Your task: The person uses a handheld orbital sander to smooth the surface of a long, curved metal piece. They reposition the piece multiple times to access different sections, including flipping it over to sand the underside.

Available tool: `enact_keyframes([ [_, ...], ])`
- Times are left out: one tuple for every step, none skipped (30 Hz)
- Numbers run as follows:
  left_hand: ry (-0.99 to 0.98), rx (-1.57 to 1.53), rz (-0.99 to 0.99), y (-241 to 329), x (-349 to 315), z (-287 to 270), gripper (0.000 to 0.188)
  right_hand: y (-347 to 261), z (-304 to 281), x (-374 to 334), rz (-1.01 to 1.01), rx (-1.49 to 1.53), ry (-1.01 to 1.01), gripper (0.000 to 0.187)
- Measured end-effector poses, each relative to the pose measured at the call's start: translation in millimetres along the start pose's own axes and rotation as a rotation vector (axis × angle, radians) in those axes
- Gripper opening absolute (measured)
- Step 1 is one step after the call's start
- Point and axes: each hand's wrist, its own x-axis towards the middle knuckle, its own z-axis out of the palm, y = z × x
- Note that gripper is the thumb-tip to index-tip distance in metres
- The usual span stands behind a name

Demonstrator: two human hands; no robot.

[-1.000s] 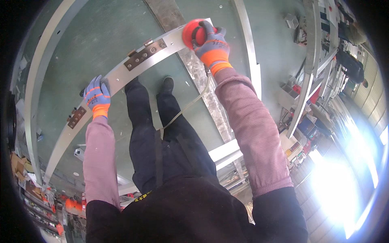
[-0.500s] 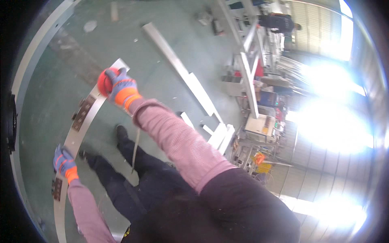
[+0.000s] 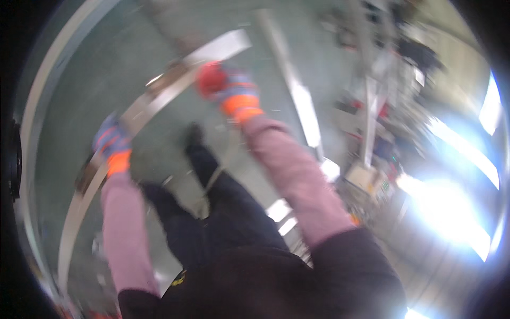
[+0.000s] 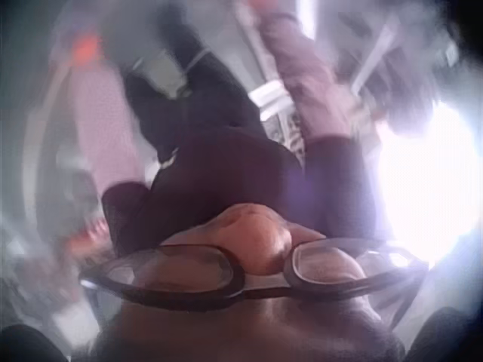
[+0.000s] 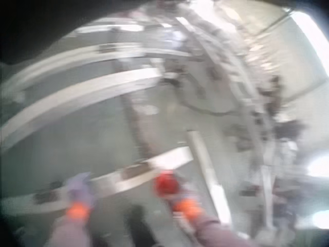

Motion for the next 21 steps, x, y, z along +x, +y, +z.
enact_keyframes([
  [0.016, -0.007, -0.018, 7.4, -2.7, -7.5, 0.037, -17.2, 2.1, -7.8, 0.033, 0.004, -0.089, 0.043],
  [0.050, -0.057, -0.028, 22.5, 1.3, -10.1, 0.038, -12.2, 6.6, -21.2, -0.105, 0.295, -0.042, 0.054],
  [0.095, -0.134, -0.029, 36.6, 8.1, -11.0, 0.039, 5.4, 19.7, -33.2, -0.110, 0.036, 0.114, 0.067],
  [0.138, -0.199, -0.045, 33.4, 7.6, -14.8, 0.040, -14.8, 28.2, -41.7, -0.101, 0.036, 0.046, 0.069],
  [0.174, -0.263, -0.053, 26.5, 5.9, -17.9, 0.041, -39.5, 30.3, -42.0, -0.103, 0.029, 0.000, 0.070],
  [0.237, -0.377, -0.037, 11.5, 8.3, -21.7, 0.045, -52.7, 36.7, -40.0, -0.211, -0.038, 0.009, 0.071],
  [0.293, -0.501, -0.017, -0.5, 6.6, -22.1, 0.050, -69.3, 47.9, -37.5, -0.259, -0.062, -0.005, 0.074],
  [0.333, -0.622, -0.006, -10.9, -6.1, -24.5, 0.054, -88.9, 59.4, -34.9, -0.285, -0.124, -0.069, 0.074],
  [0.407, -0.628, -0.003, -14.6, -22.6, -31.3, 0.045, -106.4, 69.3, -37.0, -0.303, -0.193, -0.135, 0.075],
  [0.486, -0.635, 0.004, -15.6, -34.9, -44.5, 0.037, -123.5, 76.7, -43.4, -0.345, -0.253, -0.163, 0.075],
  [0.565, -0.643, 0.013, -15.6, -51.4, -53.8, 0.032, -137.4, 82.1, -51.1, -0.384, -0.315, -0.191, 0.074],
  [0.439, -0.677, -0.040, -26.8, -77.2, -68.4, 0.044, -147.8, 88.5, -57.9, -0.393, -0.318, -0.174, 0.072],
  [0.503, -0.831, -0.168, -37.2, -102.5, -76.3, 0.043, -158.3, 89.9, -64.9, -0.397, -0.353, -0.203, 0.073],
  [0.579, -0.970, -0.292, -53.4, -132.1, -76.7, 0.042, -174.9, 95.0, -70.4, -0.414, -0.379, -0.225, 0.074],
  [0.663, -1.113, -0.406, -74.1, -161.2, -73.0, 0.041, -192.3, 99.5, -72.2, -0.434, -0.406, -0.237, 0.075],
  [0.636, -0.975, -0.519, -117.6, -214.5, -58.0, 0.041, -206.2, 106.3, -73.3, -0.420, -0.413, -0.254, 0.076],
  [0.637, -0.940, -0.602, -137.9, -257.1, -47.0, 0.042, -214.2, 110.9, -75.7, -0.425, -0.424, -0.259, 0.077],
  [0.635, -0.901, -0.686, -159.1, -299.9, -39.1, 0.042, -222.7, 115.2, -78.3, -0.432, -0.434, -0.266, 0.077],
  [0.637, -0.948, -0.765, -167.1, -338.5, -29.7, 0.042, -228.0, 115.6, -76.7, -0.437, -0.448, -0.271, 0.077],
  [0.643, -0.988, -0.840, -176.7, -376.5, -23.5, 0.043, -235.4, 119.3, -79.7, -0.463, -0.445, -0.276, 0.078],
  [0.580, -0.965, -0.977, -200.8, -438.1, -17.3, 0.043, -248.2, 125.1, -87.7, -0.492, -0.417, -0.282, 0.078],
])
